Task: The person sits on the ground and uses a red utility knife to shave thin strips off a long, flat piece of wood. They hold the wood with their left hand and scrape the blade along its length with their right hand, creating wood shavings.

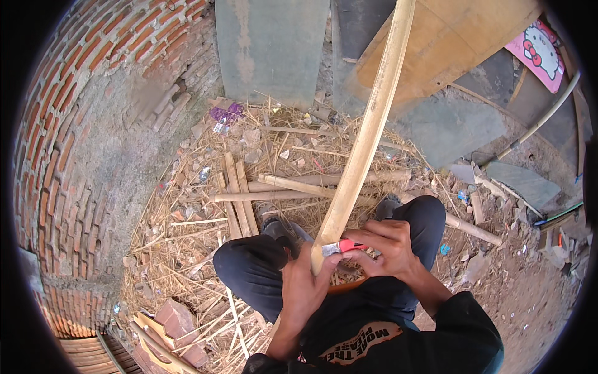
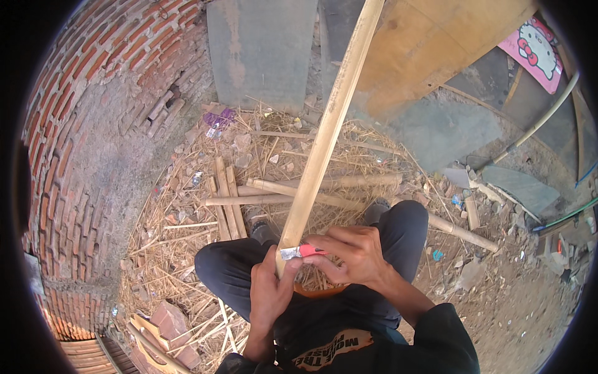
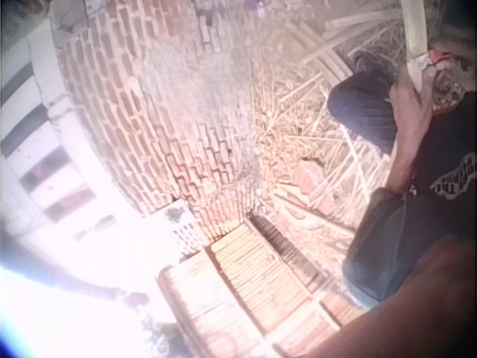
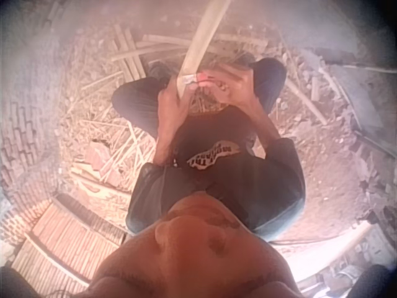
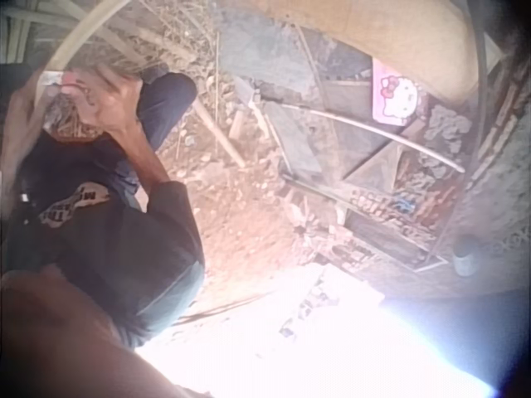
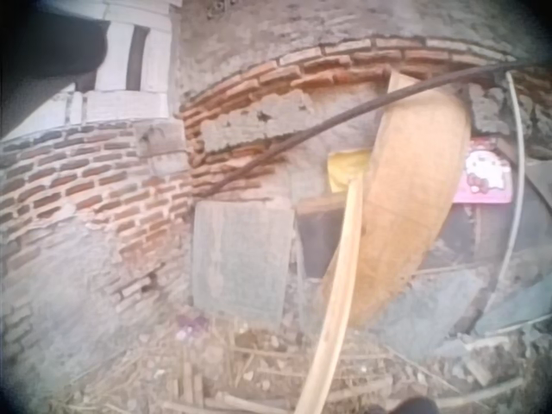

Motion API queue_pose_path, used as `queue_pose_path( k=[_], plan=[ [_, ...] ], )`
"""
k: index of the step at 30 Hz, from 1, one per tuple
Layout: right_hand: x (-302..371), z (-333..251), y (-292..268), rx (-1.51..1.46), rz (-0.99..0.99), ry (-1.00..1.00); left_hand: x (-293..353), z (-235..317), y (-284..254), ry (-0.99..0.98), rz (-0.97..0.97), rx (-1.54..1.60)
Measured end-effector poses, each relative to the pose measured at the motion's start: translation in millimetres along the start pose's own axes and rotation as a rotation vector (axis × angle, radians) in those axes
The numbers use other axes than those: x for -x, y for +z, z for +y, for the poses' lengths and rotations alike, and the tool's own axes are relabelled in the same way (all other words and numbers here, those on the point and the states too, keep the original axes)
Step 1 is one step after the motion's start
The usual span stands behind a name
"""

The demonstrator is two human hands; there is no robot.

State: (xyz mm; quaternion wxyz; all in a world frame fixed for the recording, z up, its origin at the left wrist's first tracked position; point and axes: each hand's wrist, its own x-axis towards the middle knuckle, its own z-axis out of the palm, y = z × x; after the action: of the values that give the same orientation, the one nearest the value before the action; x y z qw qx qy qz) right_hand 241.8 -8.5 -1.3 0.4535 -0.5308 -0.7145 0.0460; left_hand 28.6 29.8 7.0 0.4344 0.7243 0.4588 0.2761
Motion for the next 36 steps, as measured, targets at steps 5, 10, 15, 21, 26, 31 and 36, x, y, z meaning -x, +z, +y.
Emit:
queue_pose_path(
  k=[5, 10, 15, 21, 26, 31, 36],
  plan=[
    [0, 1, 2, -0.005, 0.009, -0.028, 1, 1, -2, -0.001, 0.007, -0.004],
    [-3, -6, -2, 0.033, 0.009, -0.023, 2, 3, -4, 0.010, 0.018, -0.017],
    [-25, 28, -36, 0.089, 0.323, 0.247, 28, -2, -2, -0.133, -0.106, -0.082],
    [-24, 48, -43, 0.049, 0.226, 0.227, 42, -11, 0, -0.172, -0.119, -0.041],
    [-29, 65, -45, 0.014, 0.246, 0.257, 47, -15, -8, -0.202, -0.137, -0.069],
    [-36, 113, -63, -0.010, 0.353, 0.360, 59, -20, -10, -0.243, -0.190, -0.072],
    [-62, 179, -88, -0.146, 0.494, 0.358, 72, -28, -11, -0.276, -0.234, -0.115]
  ],
)
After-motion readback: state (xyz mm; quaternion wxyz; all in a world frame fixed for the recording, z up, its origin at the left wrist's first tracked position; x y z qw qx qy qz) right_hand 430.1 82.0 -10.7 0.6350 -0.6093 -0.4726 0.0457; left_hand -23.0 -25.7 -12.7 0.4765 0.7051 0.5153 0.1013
